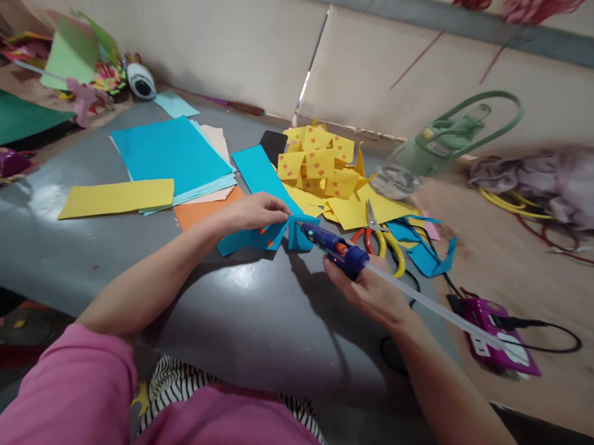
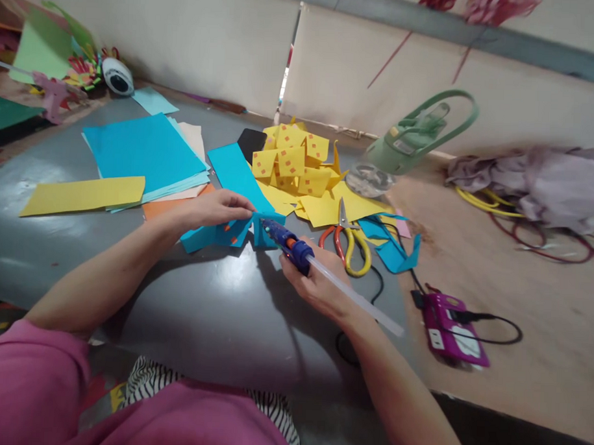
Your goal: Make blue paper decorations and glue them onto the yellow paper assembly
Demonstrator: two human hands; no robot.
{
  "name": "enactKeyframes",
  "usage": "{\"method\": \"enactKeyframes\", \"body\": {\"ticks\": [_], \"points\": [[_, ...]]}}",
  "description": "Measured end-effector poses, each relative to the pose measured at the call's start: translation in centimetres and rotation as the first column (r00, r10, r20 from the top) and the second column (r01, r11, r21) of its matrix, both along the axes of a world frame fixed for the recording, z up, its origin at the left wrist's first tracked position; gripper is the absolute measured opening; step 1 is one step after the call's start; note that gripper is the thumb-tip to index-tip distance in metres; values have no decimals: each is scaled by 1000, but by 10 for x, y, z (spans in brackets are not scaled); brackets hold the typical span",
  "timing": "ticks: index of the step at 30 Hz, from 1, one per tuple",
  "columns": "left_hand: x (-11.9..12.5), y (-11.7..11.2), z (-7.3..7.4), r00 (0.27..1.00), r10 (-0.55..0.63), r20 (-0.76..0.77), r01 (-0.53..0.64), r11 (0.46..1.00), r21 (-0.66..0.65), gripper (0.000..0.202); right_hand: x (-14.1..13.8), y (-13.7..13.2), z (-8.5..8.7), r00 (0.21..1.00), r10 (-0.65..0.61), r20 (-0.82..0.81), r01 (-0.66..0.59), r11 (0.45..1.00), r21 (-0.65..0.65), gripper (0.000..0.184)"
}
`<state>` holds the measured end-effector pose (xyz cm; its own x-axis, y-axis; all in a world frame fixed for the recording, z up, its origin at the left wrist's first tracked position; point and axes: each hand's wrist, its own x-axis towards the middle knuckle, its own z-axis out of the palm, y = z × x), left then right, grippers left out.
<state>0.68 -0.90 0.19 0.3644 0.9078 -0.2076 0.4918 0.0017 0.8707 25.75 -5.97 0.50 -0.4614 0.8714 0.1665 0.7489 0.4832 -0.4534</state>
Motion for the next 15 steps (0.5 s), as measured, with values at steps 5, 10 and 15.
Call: {"method": "enactKeyframes", "body": {"ticks": [5,10,15], "points": [[-1,0,-3,1000,-4,14,4,1000,2,21,0,0,1,1000,6,4,-6,1000,-13,24],[0,2,-5,1000,8,16,-8,1000,4,22,0,-1,1,1000,4,12,-3,1000,-23,24],[1,0,-1,1000,-6,-4,6,1000,-10,21,0,0,-1,1000,-1,16,1,1000,5,29]]}}
